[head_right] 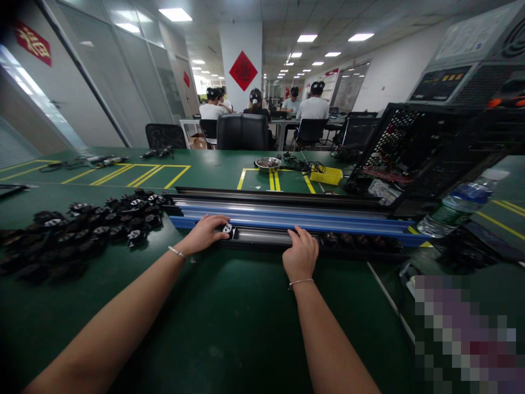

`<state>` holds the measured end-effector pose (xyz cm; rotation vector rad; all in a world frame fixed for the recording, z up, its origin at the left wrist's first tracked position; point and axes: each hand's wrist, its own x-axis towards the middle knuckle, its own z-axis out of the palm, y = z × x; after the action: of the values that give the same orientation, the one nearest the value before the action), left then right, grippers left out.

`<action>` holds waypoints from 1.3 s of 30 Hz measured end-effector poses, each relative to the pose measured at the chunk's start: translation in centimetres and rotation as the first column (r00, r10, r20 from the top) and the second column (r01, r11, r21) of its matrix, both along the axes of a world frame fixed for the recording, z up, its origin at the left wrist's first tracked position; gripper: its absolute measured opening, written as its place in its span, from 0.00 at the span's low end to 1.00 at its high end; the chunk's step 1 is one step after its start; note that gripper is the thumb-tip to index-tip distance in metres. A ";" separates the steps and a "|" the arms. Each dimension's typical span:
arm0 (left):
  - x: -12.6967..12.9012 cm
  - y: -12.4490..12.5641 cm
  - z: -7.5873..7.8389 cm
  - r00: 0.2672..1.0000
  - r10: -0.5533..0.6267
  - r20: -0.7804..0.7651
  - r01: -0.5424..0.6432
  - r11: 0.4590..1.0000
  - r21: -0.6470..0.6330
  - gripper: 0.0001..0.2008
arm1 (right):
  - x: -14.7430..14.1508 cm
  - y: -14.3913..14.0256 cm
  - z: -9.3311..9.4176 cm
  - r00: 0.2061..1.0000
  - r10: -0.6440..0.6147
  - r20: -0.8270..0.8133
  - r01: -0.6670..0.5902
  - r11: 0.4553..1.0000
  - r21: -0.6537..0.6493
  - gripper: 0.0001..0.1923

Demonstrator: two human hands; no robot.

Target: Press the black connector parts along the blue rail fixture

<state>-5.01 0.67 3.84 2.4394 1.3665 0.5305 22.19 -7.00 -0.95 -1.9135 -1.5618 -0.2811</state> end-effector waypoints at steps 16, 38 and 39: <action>-1.7 0.5 -0.2 1.000 0.008 -0.010 -0.008 1.000 0.005 0.12 | 0.0 0.0 0.1 1.000 -0.007 -0.003 0.007 1.000 -0.005 0.25; -3.6 0.8 -0.3 1.000 0.021 -0.003 -0.021 1.000 -0.010 0.13 | -0.1 -0.1 0.1 1.000 0.010 -0.025 -0.009 0.999 0.038 0.25; -3.8 0.9 -0.3 1.000 0.020 -0.005 -0.020 1.000 -0.008 0.13 | -0.1 -0.1 0.1 1.000 0.011 -0.027 -0.010 0.999 0.039 0.25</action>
<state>-8.77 1.56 3.54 2.4243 1.3938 0.5235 22.09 -7.05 -0.87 -1.8716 -1.5372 -0.2784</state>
